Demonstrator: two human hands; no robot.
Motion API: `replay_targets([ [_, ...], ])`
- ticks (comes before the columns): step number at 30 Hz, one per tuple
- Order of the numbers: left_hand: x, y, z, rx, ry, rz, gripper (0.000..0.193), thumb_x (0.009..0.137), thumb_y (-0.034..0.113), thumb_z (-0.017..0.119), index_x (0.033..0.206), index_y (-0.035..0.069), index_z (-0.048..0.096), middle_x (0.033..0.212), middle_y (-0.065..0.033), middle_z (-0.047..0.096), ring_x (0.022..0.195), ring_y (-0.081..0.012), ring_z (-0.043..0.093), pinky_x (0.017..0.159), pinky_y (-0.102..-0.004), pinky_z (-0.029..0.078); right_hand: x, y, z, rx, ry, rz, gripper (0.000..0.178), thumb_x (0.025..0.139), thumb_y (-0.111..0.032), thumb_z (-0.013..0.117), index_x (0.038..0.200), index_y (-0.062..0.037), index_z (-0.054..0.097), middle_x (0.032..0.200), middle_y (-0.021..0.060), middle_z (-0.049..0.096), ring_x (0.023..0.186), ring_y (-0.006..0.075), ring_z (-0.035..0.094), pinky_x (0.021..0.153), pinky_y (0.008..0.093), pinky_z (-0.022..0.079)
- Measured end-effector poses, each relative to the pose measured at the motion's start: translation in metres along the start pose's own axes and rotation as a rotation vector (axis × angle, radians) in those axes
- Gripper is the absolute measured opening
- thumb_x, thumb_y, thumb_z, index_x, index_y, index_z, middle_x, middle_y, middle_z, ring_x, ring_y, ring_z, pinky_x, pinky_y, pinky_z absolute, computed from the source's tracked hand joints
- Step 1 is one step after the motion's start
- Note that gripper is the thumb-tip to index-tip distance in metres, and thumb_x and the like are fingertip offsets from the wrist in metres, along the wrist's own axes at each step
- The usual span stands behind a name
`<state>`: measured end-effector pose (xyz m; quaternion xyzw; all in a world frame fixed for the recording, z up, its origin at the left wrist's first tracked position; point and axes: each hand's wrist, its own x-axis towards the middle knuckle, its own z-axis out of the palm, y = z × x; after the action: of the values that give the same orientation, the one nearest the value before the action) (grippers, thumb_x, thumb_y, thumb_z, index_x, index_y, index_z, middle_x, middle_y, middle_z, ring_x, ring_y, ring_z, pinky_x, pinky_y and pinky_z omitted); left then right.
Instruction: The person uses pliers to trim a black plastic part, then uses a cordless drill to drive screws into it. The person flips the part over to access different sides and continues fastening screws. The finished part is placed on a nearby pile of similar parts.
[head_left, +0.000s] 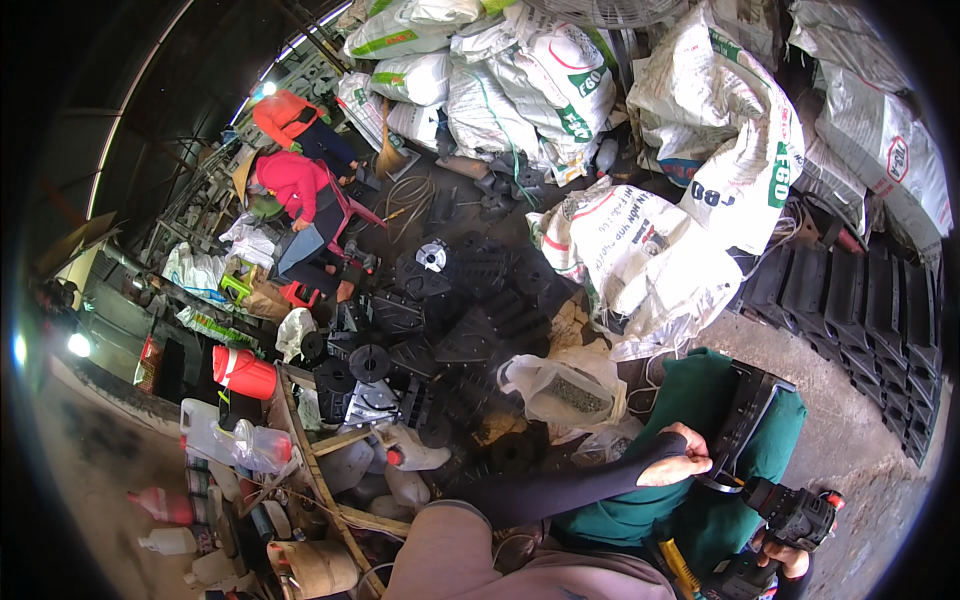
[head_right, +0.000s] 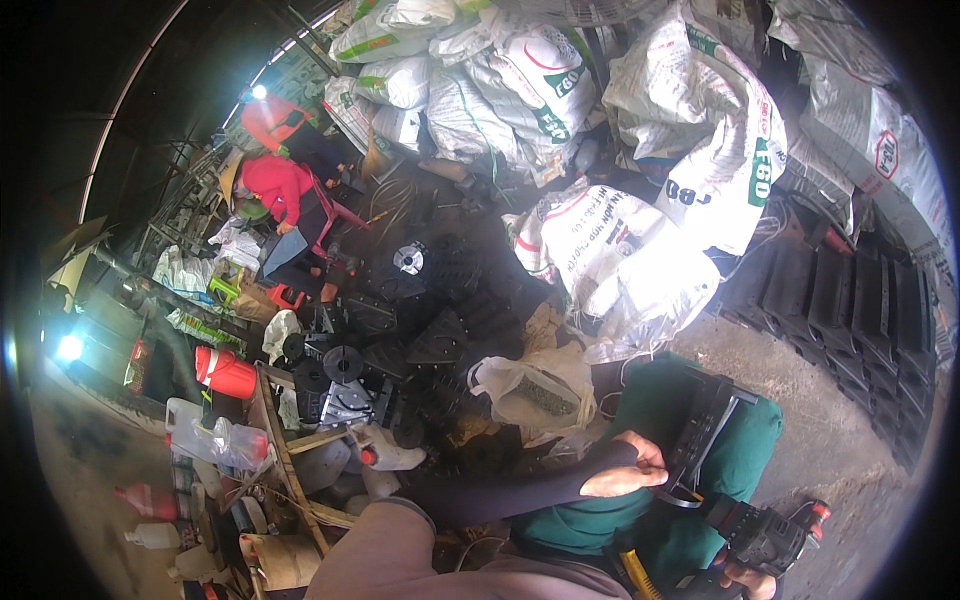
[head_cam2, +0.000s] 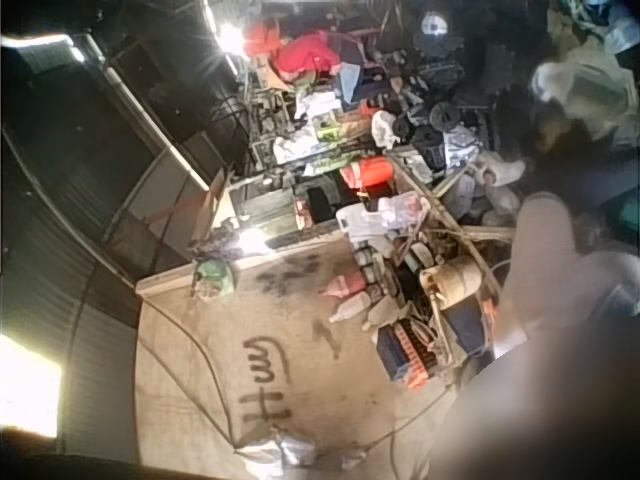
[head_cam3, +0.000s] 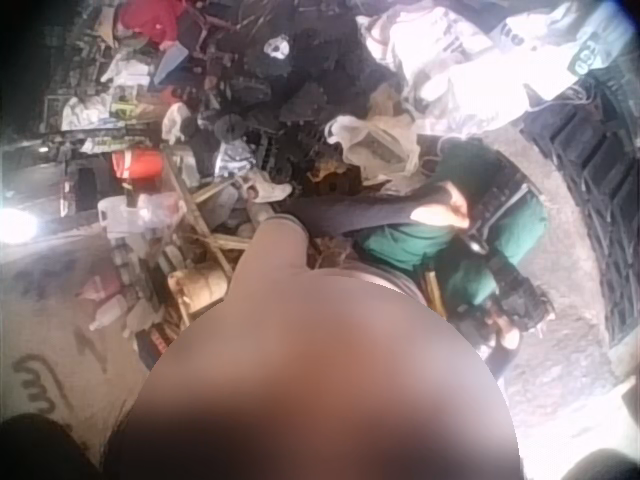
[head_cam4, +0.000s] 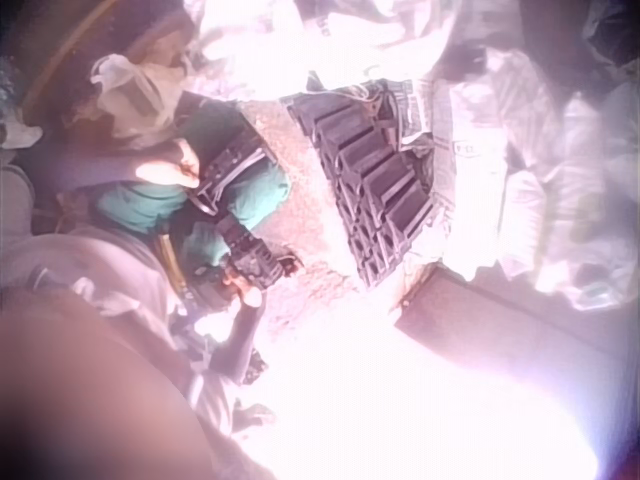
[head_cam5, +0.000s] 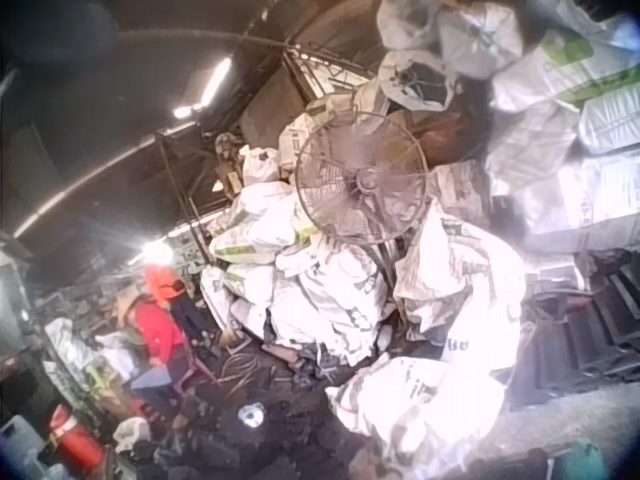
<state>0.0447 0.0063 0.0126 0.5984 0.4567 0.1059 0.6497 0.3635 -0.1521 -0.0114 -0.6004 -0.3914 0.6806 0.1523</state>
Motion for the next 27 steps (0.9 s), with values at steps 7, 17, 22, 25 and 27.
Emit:
replay_targets([
  [7,0.005,0.002,-0.017,0.015,0.059,0.281,0.029,0.081,0.029,0.073,0.078,0.002,0.063,0.058,-0.0020,0.055,0.055,-0.0107,0.051,0.051,-0.0312,0.040,-0.001,0.001,0.001,0.004,0.003,0.010,0.023,0.080,-0.002,0.063,0.103,-0.0005,0.061,0.083,0.0094,0.064,0.071,0.0162,0.061,0.059,0.0292,0.049],
  [17,0.026,0.014,0.007,0.240,0.220,0.362,0.085,0.079,0.044,0.070,0.139,-0.001,0.030,0.083,-0.0185,0.064,0.073,-0.0356,0.065,0.065,-0.0408,0.052,-0.012,0.006,0.004,0.076,-0.014,-0.004,0.024,0.080,-0.002,0.063,0.104,-0.0004,0.061,0.085,0.0097,0.064,0.072,0.0164,0.061,0.059,0.0293,0.049],
  [22,0.032,0.002,0.018,-0.418,0.071,0.256,0.061,0.082,0.014,0.070,0.132,-0.001,0.039,0.080,-0.0111,0.064,0.065,-0.0197,0.064,0.057,-0.0298,0.053,-0.033,0.002,0.016,0.484,-0.024,0.048,0.032,0.079,-0.001,0.064,0.111,-0.0011,0.061,0.096,0.0106,0.066,0.080,0.0184,0.063,0.064,0.0310,0.051],
  [25,0.032,-0.005,0.024,-0.661,-0.003,0.186,0.044,0.082,0.003,0.070,0.119,0.002,0.046,0.082,-0.0061,0.061,0.066,-0.0126,0.061,0.057,-0.0250,0.051,-0.038,-0.002,0.020,0.344,0.011,-0.069,0.035,0.077,-0.008,0.068,0.111,-0.0016,0.062,0.099,0.0114,0.066,0.083,0.0180,0.063,0.066,0.0301,0.051],
  [27,0.033,-0.009,0.023,-0.587,0.021,0.201,0.032,0.082,0.003,0.070,0.108,0.002,0.052,0.088,-0.0041,0.060,0.074,-0.0117,0.060,0.063,-0.0241,0.050,-0.037,0.001,0.022,0.286,0.075,-0.015,0.041,0.079,-0.021,0.064,0.114,-0.0010,0.058,0.095,0.0151,0.064,0.075,0.0163,0.059,0.063,0.0267,0.049],
])
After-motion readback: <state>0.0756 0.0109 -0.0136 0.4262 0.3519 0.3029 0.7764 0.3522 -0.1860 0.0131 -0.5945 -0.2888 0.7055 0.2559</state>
